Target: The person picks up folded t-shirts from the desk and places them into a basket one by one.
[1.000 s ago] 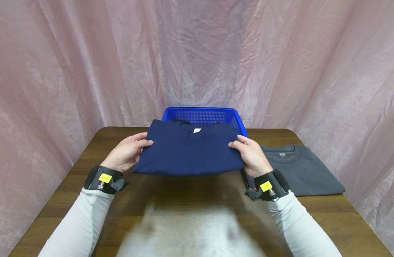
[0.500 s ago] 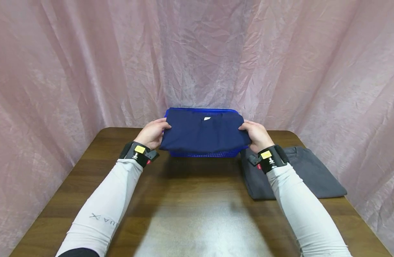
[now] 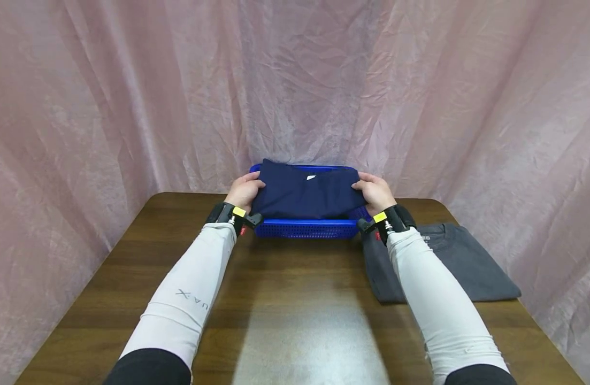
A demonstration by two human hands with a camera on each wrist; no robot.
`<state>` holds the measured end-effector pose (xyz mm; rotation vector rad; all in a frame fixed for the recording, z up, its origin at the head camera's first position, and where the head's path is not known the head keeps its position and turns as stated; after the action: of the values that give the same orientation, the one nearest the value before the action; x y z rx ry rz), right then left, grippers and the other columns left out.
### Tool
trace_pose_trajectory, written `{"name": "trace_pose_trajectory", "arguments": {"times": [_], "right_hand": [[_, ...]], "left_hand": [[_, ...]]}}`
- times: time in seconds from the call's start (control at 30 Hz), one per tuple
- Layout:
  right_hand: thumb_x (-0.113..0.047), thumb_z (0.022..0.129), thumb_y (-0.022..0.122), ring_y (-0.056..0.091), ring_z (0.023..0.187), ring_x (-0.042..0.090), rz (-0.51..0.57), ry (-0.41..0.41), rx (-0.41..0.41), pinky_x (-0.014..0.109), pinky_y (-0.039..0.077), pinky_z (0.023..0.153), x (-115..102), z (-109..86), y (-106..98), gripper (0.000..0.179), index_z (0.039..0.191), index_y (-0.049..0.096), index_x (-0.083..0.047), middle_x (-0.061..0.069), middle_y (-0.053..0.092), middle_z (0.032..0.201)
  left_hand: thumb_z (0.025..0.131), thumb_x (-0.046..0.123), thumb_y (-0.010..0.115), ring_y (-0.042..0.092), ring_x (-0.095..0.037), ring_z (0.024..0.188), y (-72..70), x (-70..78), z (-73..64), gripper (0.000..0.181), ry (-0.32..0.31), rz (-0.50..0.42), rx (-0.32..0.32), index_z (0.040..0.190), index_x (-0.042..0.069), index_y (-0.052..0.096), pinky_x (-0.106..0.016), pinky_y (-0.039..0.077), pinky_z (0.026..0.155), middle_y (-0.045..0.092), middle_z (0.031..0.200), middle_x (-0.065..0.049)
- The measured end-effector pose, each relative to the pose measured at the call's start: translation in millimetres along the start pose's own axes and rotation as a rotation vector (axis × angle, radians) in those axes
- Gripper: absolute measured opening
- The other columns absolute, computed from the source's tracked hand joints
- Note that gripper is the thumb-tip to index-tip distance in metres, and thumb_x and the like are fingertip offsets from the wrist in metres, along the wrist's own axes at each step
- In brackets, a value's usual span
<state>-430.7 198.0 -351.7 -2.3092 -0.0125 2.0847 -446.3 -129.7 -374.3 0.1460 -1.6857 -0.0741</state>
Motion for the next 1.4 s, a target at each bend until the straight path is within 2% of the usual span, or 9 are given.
{"name": "trace_pose_trajectory", "arguments": {"times": [0.27, 0.4, 0.53, 0.67, 0.77, 0.93, 1.03, 1.2, 1.4], "right_hand": [[-0.004, 0.102, 0.050, 0.037, 0.149, 0.028, 0.005, -0.117, -0.078, 0.042, 0.030, 0.123, 1.5, -3.5, 1.5, 0.060, 0.159, 0.029, -0.001, 0.017, 0.037, 0.162], [-0.008, 0.104, 0.051, 0.050, 0.138, 0.031, -0.075, -0.185, -0.027, 0.043, 0.041, 0.116, -3.1, -9.7, -4.1, 0.053, 0.154, 0.038, 0.002, 0.022, 0.048, 0.154], [-0.016, 0.105, 0.055, 0.061, 0.120, 0.026, -0.177, -0.207, -0.024, 0.039, 0.053, 0.104, -4.7, -23.5, -10.7, 0.045, 0.148, 0.050, -0.002, 0.021, 0.056, 0.146], [-0.022, 0.104, 0.058, 0.061, 0.118, 0.027, -0.216, -0.236, -0.067, 0.035, 0.055, 0.100, -4.2, -40.7, -19.2, 0.044, 0.145, 0.055, -0.005, 0.022, 0.056, 0.144], [-0.025, 0.104, 0.059, 0.060, 0.121, 0.031, -0.233, -0.255, -0.103, 0.034, 0.055, 0.099, -0.3, -53.6, -27.2, 0.045, 0.144, 0.055, -0.005, 0.024, 0.055, 0.145], [-0.029, 0.103, 0.062, 0.065, 0.115, 0.022, -0.272, -0.290, -0.125, 0.029, 0.057, 0.093, 10.5, -72.7, -39.6, 0.048, 0.143, 0.056, -0.004, 0.014, 0.065, 0.135], [-0.032, 0.102, 0.063, 0.066, 0.114, 0.021, -0.289, -0.293, -0.123, 0.027, 0.057, 0.090, 17.6, -84.0, -46.4, 0.050, 0.143, 0.056, -0.004, 0.015, 0.065, 0.136], [-0.036, 0.103, 0.060, 0.066, 0.111, 0.011, -0.350, -0.285, -0.105, 0.024, 0.057, 0.089, 27.8, -100.1, -61.5, 0.051, 0.145, 0.055, -0.008, 0.022, 0.058, 0.143], [-0.039, 0.103, 0.060, 0.064, 0.111, 0.005, -0.425, -0.270, -0.036, 0.021, 0.057, 0.088, 35.4, -106.3, -89.4, 0.052, 0.147, 0.053, -0.012, 0.010, 0.060, 0.140]], "left_hand": [[0.096, -0.004, 0.052, 0.041, -0.026, 0.147, -1.0, 11.7, -1.3, 0.057, 0.204, 0.106, -0.004, 0.152, 0.001, 0.044, -0.036, 0.032, 0.122, 0.046, 0.156, -0.019], [0.097, 0.001, 0.056, 0.056, -0.029, 0.132, 1.0, 22.2, -14.9, 0.047, 0.294, 0.184, -0.003, 0.144, 0.001, 0.055, -0.043, 0.044, 0.113, 0.059, 0.143, -0.021], [0.099, 0.006, 0.058, 0.065, -0.024, 0.111, 18.2, 26.5, -39.6, 0.037, 0.316, 0.251, -0.111, 0.136, 0.004, 0.062, -0.046, 0.057, 0.096, 0.066, 0.131, -0.019], [0.100, 0.010, 0.062, 0.069, -0.025, 0.109, 40.5, 25.0, -67.0, 0.032, 0.328, 0.310, -0.217, 0.132, 0.008, 0.065, -0.040, 0.061, 0.087, 0.070, 0.127, -0.013], [0.100, 0.012, 0.064, 0.070, -0.028, 0.112, 57.2, 18.5, -86.5, 0.030, 0.336, 0.343, -0.293, 0.129, 0.010, 0.067, -0.038, 0.062, 0.085, 0.071, 0.126, -0.010], [0.099, 0.012, 0.064, 0.070, -0.032, 0.111, 82.9, 3.1, -115.8, 0.028, 0.360, 0.370, -0.406, 0.127, 0.009, 0.069, -0.039, 0.062, 0.083, 0.071, 0.126, -0.012], [0.097, 0.011, 0.065, 0.073, -0.026, 0.100, 96.0, -8.1, -129.0, 0.029, 0.379, 0.407, -0.446, 0.125, 0.008, 0.069, -0.037, 0.062, 0.079, 0.071, 0.124, -0.012], [0.096, 0.015, 0.066, 0.069, -0.011, 0.085, 113.5, -26.8, -143.8, 0.028, 0.427, 0.541, -0.459, 0.123, 0.012, 0.071, -0.027, 0.059, 0.074, 0.073, 0.118, -0.006], [0.094, 0.019, 0.067, 0.068, -0.009, 0.093, 131.0, -47.2, -152.0, 0.029, 0.426, 0.622, -0.437, 0.122, 0.014, 0.072, -0.023, 0.054, 0.083, 0.074, 0.116, -0.001]]}}
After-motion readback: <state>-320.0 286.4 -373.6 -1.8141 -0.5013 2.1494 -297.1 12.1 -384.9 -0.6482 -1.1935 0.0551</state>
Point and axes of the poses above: each hand's wrist, its own z-axis towards the middle knuckle, its own y-axis out of the palm, x = y × z, the point moved 5 cm from there along z, towards the middle knuckle
